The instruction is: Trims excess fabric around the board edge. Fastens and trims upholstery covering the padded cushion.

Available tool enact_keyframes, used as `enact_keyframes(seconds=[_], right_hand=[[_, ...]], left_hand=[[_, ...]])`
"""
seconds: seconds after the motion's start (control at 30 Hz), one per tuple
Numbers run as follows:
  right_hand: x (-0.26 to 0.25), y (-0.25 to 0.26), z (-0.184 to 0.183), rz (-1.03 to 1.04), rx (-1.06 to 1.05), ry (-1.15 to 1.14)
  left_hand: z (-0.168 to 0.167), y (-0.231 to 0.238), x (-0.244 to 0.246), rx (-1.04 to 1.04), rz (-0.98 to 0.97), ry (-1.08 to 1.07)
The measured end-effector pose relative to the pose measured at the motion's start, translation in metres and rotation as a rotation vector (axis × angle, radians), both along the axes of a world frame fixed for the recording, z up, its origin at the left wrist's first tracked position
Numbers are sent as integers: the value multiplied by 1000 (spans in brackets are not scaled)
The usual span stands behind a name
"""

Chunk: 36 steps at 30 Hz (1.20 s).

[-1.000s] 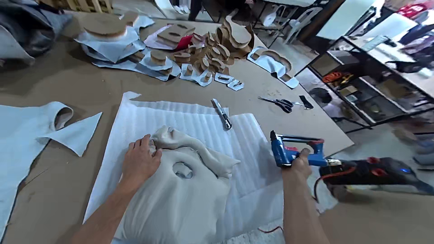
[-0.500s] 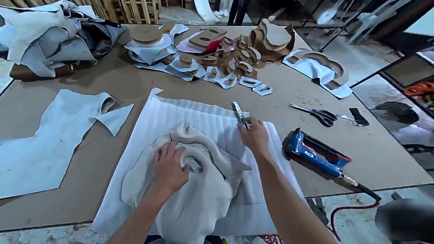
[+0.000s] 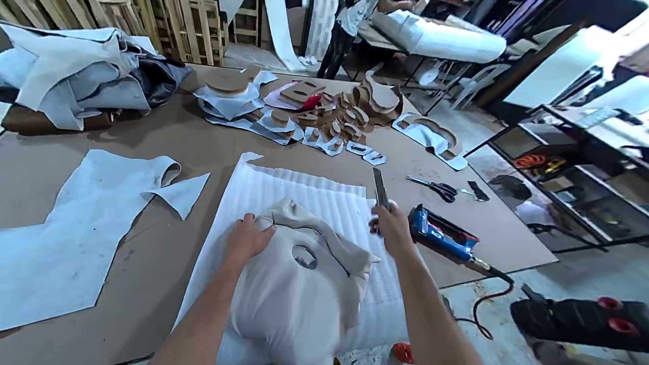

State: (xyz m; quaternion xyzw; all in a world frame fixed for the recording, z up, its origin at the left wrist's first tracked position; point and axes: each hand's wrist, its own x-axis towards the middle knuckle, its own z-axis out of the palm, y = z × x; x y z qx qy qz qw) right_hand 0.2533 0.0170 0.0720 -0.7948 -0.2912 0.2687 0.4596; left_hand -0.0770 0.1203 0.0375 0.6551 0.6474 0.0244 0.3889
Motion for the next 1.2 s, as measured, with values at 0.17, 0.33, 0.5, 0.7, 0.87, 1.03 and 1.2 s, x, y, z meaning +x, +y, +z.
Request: enact_keyframes(seconds=[0.17, 0.33, 0.5, 0.7, 0.87, 1.03, 1.2], right_hand=[[-101, -129, -30, 75, 51, 174], [-112, -160, -49, -49, 112, 235], [-95, -173, -41, -29, 250, 293], [-54, -180, 13, -138, 350, 150], [-41, -162, 45, -25, 400, 109], [-71, -146, 22, 187, 263, 193], [-93, -157, -12, 142, 91, 266]], left_hand=[[-20, 9, -24, -69, -126, -60], [-3, -16, -42, -286, 130, -604], [42, -60, -24, -300, 161, -749], [99, -92, -22, 115, 366, -872], [72, -138, -16, 51, 777, -1197], [24, -217, 8, -431, 1006, -1188], [15, -233, -54, -638, -316, -569]])
